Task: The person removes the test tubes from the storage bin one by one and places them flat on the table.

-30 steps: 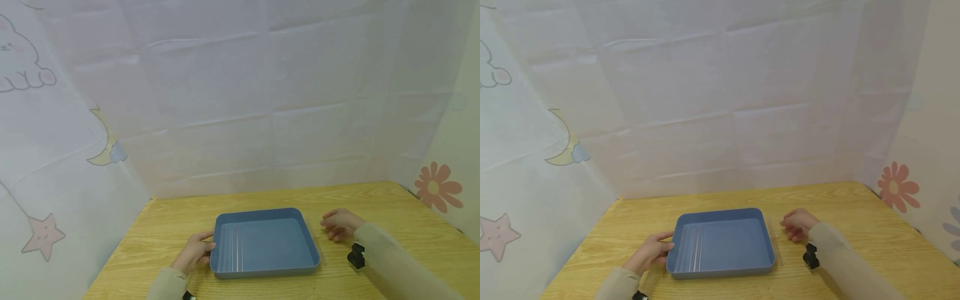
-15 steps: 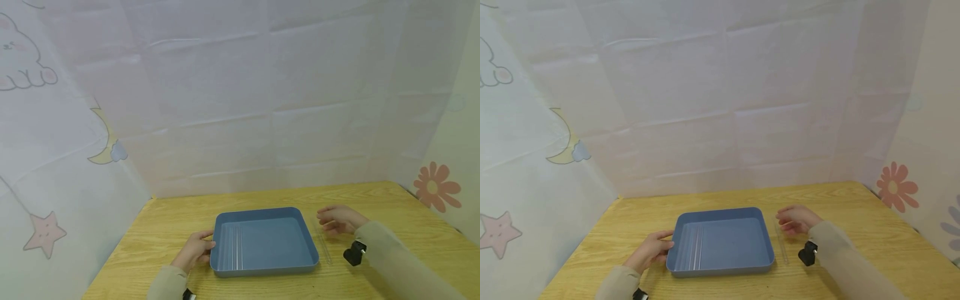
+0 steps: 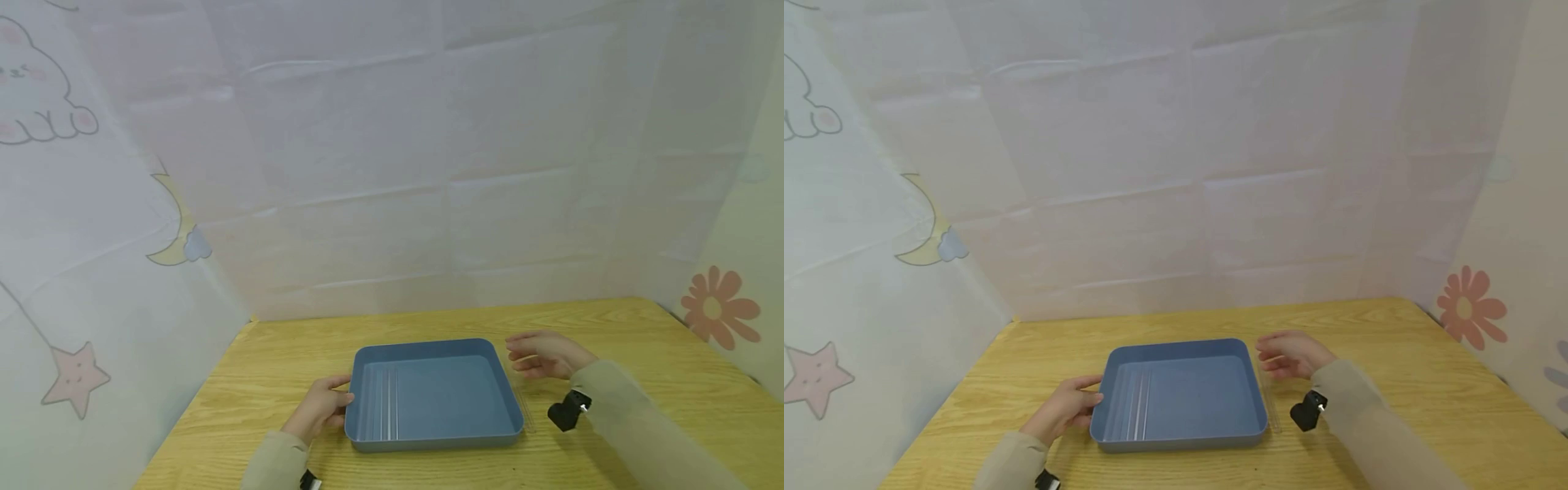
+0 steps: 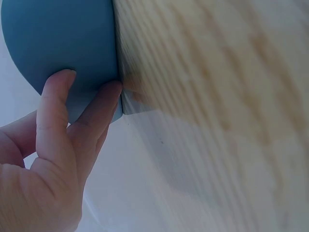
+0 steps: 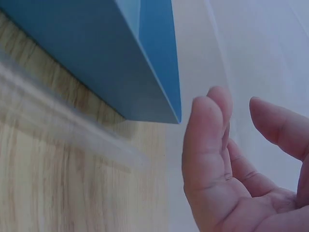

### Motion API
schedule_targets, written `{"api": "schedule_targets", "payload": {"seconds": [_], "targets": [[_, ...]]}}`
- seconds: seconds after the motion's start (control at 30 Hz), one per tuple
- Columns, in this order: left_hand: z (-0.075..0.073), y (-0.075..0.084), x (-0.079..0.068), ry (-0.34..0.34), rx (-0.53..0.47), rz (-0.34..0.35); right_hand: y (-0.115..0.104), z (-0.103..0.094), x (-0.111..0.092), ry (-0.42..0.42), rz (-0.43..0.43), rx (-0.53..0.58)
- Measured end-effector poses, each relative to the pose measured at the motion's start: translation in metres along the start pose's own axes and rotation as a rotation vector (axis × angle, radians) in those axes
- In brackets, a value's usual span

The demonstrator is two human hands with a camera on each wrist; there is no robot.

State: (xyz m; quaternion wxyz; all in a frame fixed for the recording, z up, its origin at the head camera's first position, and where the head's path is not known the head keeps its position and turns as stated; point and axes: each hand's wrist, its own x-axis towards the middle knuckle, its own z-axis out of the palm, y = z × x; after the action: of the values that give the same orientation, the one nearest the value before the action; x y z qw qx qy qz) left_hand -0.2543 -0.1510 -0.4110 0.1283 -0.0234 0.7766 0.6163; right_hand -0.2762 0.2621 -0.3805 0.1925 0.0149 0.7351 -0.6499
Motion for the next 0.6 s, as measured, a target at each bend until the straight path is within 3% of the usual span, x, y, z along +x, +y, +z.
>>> {"api": "schedule_targets", "payload": {"seconds": [0.6], "targets": [[0.002,0.000,0.001,0.006,-0.003,-0.007,-0.011,0.022,0.008,-0.055,-0.006,0.076]]}}
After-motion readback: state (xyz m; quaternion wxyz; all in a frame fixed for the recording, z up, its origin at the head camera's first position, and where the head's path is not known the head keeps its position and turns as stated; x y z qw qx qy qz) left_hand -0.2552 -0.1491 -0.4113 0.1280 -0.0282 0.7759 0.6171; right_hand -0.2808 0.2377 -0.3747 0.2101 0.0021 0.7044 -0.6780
